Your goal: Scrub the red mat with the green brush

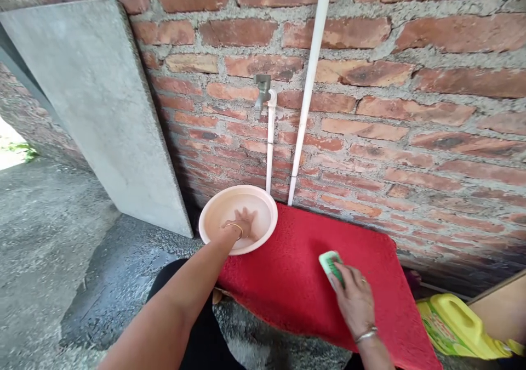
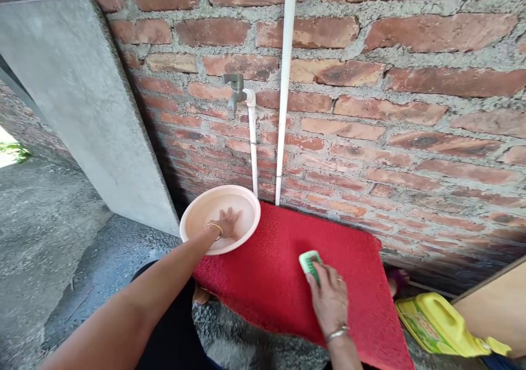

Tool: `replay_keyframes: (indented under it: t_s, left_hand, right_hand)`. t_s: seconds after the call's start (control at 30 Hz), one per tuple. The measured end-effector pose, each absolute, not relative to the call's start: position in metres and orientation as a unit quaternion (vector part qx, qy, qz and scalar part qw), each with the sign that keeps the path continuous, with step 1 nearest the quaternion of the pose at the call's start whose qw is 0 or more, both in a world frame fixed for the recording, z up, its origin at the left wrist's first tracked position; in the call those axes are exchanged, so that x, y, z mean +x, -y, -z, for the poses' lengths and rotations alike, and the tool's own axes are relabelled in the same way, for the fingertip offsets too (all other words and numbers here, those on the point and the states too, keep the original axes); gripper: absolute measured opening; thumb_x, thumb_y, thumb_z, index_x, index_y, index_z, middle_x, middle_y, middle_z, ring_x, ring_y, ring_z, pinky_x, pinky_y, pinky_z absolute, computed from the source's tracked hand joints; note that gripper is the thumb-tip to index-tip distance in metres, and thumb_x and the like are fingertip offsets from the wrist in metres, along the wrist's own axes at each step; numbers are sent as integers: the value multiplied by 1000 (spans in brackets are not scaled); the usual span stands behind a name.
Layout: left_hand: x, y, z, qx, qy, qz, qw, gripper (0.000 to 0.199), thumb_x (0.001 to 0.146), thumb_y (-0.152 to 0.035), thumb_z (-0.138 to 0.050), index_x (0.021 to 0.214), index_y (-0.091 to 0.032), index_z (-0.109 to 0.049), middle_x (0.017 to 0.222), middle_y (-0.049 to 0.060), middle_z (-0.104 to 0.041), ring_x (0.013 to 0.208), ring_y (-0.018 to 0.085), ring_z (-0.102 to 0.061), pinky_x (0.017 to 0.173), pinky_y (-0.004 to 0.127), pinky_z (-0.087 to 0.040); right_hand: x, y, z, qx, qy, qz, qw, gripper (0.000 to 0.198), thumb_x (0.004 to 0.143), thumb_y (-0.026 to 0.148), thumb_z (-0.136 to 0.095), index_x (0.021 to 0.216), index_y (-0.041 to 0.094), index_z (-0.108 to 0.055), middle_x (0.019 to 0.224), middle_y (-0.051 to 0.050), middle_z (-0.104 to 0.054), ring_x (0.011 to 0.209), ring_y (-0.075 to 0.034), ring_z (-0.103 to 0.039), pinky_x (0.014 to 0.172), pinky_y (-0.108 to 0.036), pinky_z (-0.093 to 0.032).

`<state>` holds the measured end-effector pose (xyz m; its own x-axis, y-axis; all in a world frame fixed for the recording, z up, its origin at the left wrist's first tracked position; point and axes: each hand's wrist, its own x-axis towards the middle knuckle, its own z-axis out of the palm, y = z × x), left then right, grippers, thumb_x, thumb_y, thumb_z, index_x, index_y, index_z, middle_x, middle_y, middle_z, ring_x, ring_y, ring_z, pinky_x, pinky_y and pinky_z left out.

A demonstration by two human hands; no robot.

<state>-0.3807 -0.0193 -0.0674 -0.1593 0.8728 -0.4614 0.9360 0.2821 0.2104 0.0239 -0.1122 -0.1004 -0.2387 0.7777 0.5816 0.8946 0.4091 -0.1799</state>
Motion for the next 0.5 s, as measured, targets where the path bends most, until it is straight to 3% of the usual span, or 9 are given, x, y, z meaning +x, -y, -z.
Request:
replay_keyframes:
  t_s: [0.1, 0.2, 0.33, 0.5]
  left_hand:
    - [-379, 22, 62, 590, -760, 91, 257, 122, 58, -54, -82, 158, -42, -14, 169, 7, 6, 148, 54, 7, 101, 83, -28]
    - [-377, 26, 53, 589, -759, 100, 259, 121, 57, -57, -82, 157, -46, -15, 169, 6, 5, 148, 55, 7, 97, 86, -30]
    - [-374, 30, 45, 598, -753, 91, 259, 114, 59, -59, -80, 157, -41, -24, 169, 12, -6, 147, 58, 2, 93, 86, -33]
    - [-378, 30, 51, 613, -746, 65, 253, 112, 57, -54, -83, 155, -39, -30, 168, 13, -13, 146, 60, -2, 92, 86, -32]
  right_hand:
    - [-52, 115, 102, -467, 840, 51, 271, 30, 101, 37, -46, 123, 32, -65, 116, -6, -68, 103, -22, -62, 93, -38, -47]
    - [-106, 122, 102, -406, 884, 22, 229, 31, 96, 27, -55, 125, 36, -63, 121, -3, -65, 109, -21, -60, 100, -39, -43]
    - [-131, 112, 98, -380, 908, -9, 179, 32, 93, 25, -62, 123, 35, -63, 120, -3, -64, 108, -21, -57, 99, -37, -41]
    - [-95, 69, 98, -499, 851, 29, 161, 31, 94, 31, -60, 124, 36, -64, 116, -4, -65, 102, -21, -58, 93, -35, -41]
